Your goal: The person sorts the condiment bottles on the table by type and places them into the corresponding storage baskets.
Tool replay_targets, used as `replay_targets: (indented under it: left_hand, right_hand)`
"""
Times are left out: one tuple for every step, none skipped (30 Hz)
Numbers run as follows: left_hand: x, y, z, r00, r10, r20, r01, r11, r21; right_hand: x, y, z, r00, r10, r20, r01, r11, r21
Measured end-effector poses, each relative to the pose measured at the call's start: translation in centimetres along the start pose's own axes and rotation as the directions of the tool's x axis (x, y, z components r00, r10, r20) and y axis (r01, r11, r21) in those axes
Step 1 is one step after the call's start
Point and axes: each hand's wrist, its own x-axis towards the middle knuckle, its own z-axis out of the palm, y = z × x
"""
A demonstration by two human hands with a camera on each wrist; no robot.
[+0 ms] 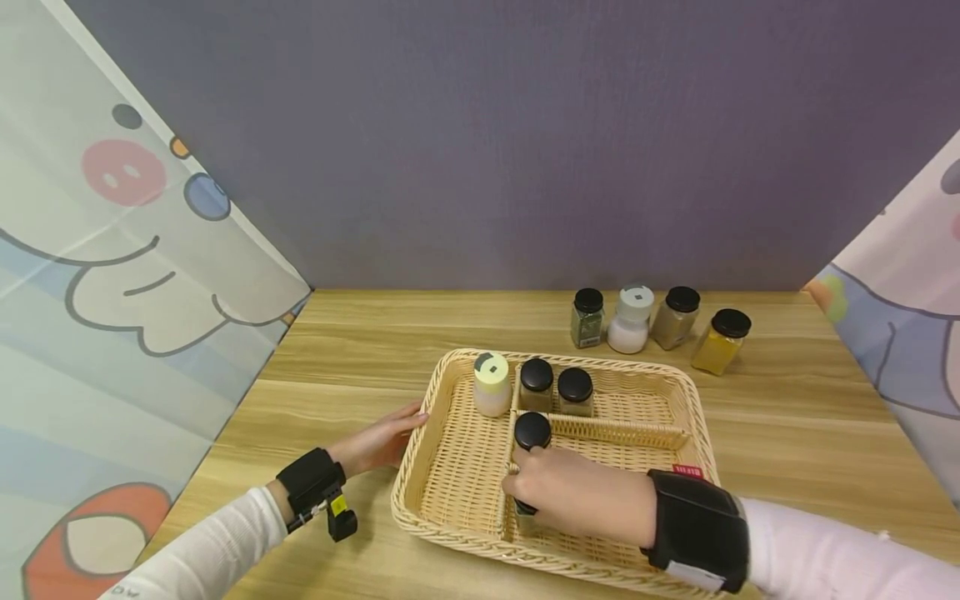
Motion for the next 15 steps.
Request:
replay_targets:
  left_hand:
    - [0.00, 0.01, 0.01, 1.000, -0.001, 0.000, 0.001, 1.000, -0.001]
    - [0.01, 0.02, 0.01, 1.000, -0.001, 0.001, 0.001, 1.000, -0.001]
    - [0.01, 0.03, 0.01, 1.000, -0.001, 0.002, 0.001, 1.000, -0.002]
    - [0.02, 0.03, 0.01, 1.000, -0.001, 0.002, 0.001, 1.000, -0.003]
    - [0.03, 0.03, 0.01, 1.000, -0.002, 0.002, 0.002, 1.000, -0.004]
    - [0.05, 0.02, 0.02, 1.000, -0.003, 0.002, 0.003, 1.000, -0.006]
    - [0.07, 0.02, 0.03, 1.000, -0.003, 0.002, 0.003, 1.000, -0.007]
    - [0.07, 0.03, 0.04, 1.000, -0.002, 0.001, 0.002, 1.000, -0.008]
    - [0.06, 0.04, 0.04, 1.000, -0.001, 0.001, 0.001, 1.000, -0.009]
    - [0.06, 0.04, 0.05, 1.000, -0.001, 0.000, 0.001, 1.000, -0.009]
    - [0.05, 0.05, 0.05, 1.000, 0.000, 0.000, 0.000, 1.000, -0.008]
    - [0.04, 0.06, 0.06, 1.000, 0.000, 0.000, 0.000, 1.000, -0.007]
    - [0.02, 0.07, 0.07, 1.000, 0.001, 0.000, -0.001, 1.000, -0.004]
    - [-0.01, 0.07, 0.07, 1.000, 0.003, 0.000, -0.003, 1.000, -0.003]
    - [-0.02, 0.06, 0.08, 1.000, 0.003, 0.000, -0.003, 1.000, -0.002]
  right_hand:
    - [0.03, 0.02, 0.05, 1.000, 0.003, 0.001, -0.003, 1.000, 0.004]
    - [0.05, 0.03, 0.09, 1.000, 0.006, 0.003, -0.006, 1.000, 0.009]
    - [0.08, 0.05, 0.12, 1.000, 0.006, 0.003, -0.006, 1.000, 0.015]
    - [0.12, 0.07, 0.16, 1.000, 0.008, 0.005, -0.008, 1.000, 0.022]
    - [0.16, 0.10, 0.18, 1.000, 0.009, 0.008, -0.010, 1.000, 0.027]
    - [0.19, 0.13, 0.21, 1.000, 0.011, 0.010, -0.012, 0.999, 0.034]
    - [0.23, 0.16, 0.23, 1.000, 0.012, 0.011, -0.013, 0.999, 0.038]
    - [0.25, 0.18, 0.26, 1.000, 0.013, 0.012, -0.014, 0.999, 0.043]
    - [0.27, 0.20, 0.28, 1.000, 0.014, 0.014, -0.014, 0.999, 0.046]
    - [0.28, 0.21, 0.30, 1.000, 0.016, 0.016, -0.016, 0.999, 0.047]
    - [0.29, 0.22, 0.31, 1.000, 0.017, 0.017, -0.018, 0.999, 0.049]
    - [0.30, 0.22, 0.31, 1.000, 0.018, 0.018, -0.019, 0.999, 0.050]
    - [0.31, 0.21, 0.31, 1.000, 0.019, 0.017, -0.019, 0.999, 0.049]
    - [0.31, 0.21, 0.31, 1.000, 0.020, 0.019, -0.021, 0.998, 0.051]
    - [0.34, 0.19, 0.30, 1.000, 0.021, 0.018, -0.022, 0.999, 0.049]
